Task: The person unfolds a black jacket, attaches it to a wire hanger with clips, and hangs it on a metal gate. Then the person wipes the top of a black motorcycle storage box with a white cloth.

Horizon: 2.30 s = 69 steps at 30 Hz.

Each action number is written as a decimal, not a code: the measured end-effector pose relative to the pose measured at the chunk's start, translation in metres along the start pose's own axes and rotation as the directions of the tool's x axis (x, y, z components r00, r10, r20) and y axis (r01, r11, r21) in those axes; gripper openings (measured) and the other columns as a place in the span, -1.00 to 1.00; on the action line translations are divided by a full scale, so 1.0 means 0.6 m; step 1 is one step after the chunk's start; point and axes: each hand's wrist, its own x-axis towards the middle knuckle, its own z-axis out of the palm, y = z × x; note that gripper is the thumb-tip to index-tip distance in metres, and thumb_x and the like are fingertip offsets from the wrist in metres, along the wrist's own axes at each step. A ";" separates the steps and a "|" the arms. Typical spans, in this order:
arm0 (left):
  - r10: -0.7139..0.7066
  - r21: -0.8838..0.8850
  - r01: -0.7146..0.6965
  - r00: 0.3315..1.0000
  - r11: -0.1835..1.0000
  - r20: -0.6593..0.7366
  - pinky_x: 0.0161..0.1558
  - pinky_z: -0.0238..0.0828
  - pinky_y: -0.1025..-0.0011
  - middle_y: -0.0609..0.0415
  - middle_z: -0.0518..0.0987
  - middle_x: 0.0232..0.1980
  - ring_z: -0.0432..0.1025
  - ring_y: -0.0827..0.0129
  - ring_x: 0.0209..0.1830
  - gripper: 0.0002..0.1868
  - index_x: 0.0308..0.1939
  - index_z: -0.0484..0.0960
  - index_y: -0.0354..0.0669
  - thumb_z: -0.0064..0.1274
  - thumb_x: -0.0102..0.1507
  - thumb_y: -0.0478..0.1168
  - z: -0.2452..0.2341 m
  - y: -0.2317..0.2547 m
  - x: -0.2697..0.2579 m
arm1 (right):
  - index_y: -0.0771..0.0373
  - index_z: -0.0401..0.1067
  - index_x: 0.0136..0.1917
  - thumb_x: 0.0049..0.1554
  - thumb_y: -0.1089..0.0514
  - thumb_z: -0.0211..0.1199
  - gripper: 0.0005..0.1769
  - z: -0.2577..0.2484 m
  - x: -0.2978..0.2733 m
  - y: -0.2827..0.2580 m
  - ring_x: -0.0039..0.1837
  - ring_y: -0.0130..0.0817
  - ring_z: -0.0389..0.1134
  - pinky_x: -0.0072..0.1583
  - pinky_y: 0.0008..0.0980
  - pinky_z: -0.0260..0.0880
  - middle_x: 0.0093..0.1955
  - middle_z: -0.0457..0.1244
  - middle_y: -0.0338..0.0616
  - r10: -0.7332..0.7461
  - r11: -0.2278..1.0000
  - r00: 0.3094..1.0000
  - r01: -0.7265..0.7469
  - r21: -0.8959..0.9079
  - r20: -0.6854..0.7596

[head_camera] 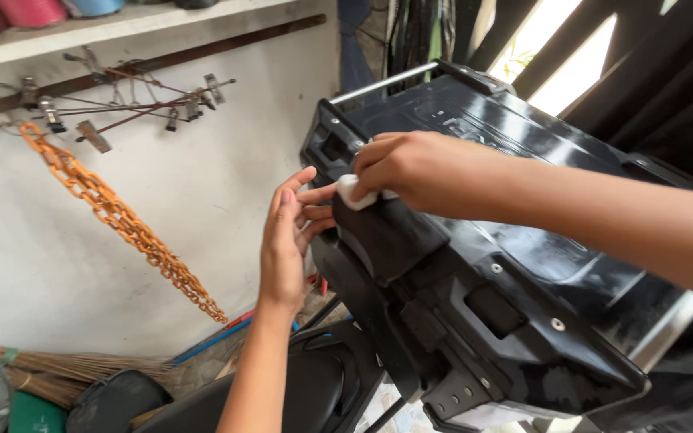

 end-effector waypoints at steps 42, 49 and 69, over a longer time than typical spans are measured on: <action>0.170 0.464 -0.202 0.979 0.862 0.111 0.46 0.11 0.23 -0.04 0.19 0.43 0.17 0.22 0.46 0.29 0.63 0.06 -0.08 0.37 0.00 0.35 0.059 -0.009 -0.051 | 0.17 0.61 -0.05 0.10 0.26 0.30 -0.86 -0.023 -0.172 -0.036 -0.01 -0.38 0.52 0.04 -0.41 0.47 -0.04 0.43 -0.25 0.434 0.876 0.900 -0.428 0.223 0.024; 0.140 0.518 -0.174 0.985 0.837 0.104 0.44 0.15 0.24 -0.04 0.23 0.40 0.16 0.21 0.41 0.29 0.63 0.08 -0.10 0.31 0.00 0.39 0.057 -0.008 -0.053 | 0.14 0.61 0.07 0.04 0.36 0.17 -0.63 -0.078 -0.147 -0.090 0.23 -0.39 0.43 0.13 -0.45 0.42 0.13 0.39 -0.31 0.235 0.956 0.954 -0.262 0.134 0.188; 0.255 0.507 -0.243 0.966 0.827 0.047 0.43 0.14 0.28 -0.04 0.25 0.53 0.19 0.22 0.51 -0.13 0.58 0.21 -0.20 0.07 0.35 0.23 0.072 -0.017 -0.061 | 0.22 0.57 0.07 -0.11 0.41 0.21 -0.56 -0.055 -0.145 -0.131 0.26 -0.21 0.34 0.13 -0.40 0.48 0.11 0.38 -0.16 0.196 0.973 0.965 -0.170 -0.154 0.174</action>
